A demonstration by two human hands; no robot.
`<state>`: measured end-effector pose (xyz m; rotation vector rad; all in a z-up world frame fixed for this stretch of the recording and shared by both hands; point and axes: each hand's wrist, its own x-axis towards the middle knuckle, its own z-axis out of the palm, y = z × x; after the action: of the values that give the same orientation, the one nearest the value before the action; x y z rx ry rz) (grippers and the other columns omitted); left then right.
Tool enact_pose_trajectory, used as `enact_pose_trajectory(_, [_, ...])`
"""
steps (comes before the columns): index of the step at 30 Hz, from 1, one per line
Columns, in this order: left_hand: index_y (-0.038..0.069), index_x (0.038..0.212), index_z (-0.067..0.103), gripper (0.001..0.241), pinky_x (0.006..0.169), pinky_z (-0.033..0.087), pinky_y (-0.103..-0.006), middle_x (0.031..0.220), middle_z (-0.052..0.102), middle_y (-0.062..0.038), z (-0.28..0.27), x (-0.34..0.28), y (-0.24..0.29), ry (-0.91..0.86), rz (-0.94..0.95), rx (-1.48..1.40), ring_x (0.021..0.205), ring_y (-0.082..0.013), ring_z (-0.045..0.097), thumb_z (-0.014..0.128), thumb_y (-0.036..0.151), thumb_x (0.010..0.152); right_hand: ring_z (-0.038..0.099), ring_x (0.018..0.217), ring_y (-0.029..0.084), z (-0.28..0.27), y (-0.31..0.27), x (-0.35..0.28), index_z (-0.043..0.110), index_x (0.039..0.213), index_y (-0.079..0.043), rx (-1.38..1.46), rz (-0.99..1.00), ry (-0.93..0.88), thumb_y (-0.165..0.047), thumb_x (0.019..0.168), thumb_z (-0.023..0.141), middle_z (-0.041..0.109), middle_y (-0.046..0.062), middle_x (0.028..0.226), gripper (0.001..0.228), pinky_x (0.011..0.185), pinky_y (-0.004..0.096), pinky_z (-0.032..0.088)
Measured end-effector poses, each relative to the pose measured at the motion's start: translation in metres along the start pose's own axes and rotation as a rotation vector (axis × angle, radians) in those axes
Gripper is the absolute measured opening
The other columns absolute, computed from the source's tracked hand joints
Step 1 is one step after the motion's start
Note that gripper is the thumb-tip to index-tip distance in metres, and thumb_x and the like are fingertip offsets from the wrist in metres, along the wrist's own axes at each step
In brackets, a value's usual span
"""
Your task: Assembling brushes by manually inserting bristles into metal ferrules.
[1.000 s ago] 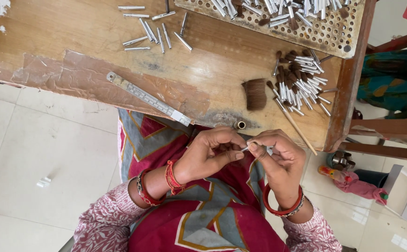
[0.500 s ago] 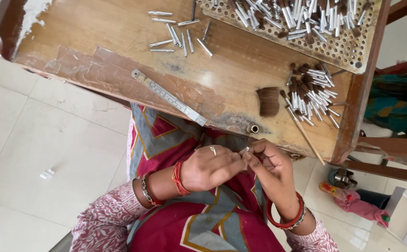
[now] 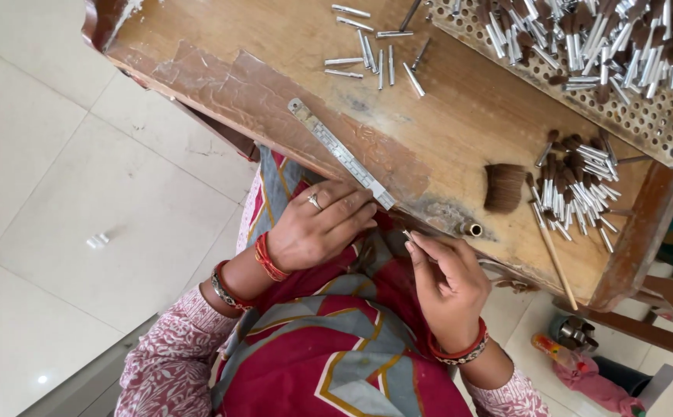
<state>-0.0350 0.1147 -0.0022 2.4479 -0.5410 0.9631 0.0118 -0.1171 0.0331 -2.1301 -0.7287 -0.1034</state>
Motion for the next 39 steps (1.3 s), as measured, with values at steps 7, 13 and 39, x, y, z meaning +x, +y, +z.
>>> enact_pose_trajectory(7, [0.001,0.13,0.067,0.038,0.116,0.048,-0.0468,0.138,0.063,-0.014,0.004,-0.008,-0.017,-0.061,-0.088,0.004,0.128,-0.0311,0.062,0.075,0.015,0.095,0.071,0.085,0.019,0.018,0.006,0.01,0.075,0.112,-0.002,-0.045,-0.09,0.026,0.003,0.09,0.078,0.072,0.011,0.1,0.022,0.076,0.029,0.056])
enact_pose_trajectory(13, [0.003,0.131,0.067,0.04,0.117,0.047,-0.0469,0.139,0.063,-0.014,0.002,-0.007,-0.019,-0.094,-0.08,0.0,0.13,-0.0306,0.062,0.069,0.01,0.092,0.072,0.086,0.02,0.021,0.006,0.016,0.075,0.114,-0.003,-0.062,-0.102,0.002,0.004,0.09,0.078,0.072,0.011,0.101,0.024,0.077,0.03,0.056])
enact_pose_trajectory(39, [-0.001,0.102,0.075,0.022,0.08,0.06,-0.0322,0.1,0.077,-0.01,0.029,0.008,0.048,0.12,-0.781,-0.906,0.092,-0.0189,0.074,0.087,0.007,0.085,0.051,0.06,0.005,0.016,0.012,-0.019,0.068,0.099,-0.001,0.112,0.015,0.173,0.004,0.084,0.082,0.071,0.007,0.092,0.021,0.053,0.017,0.036])
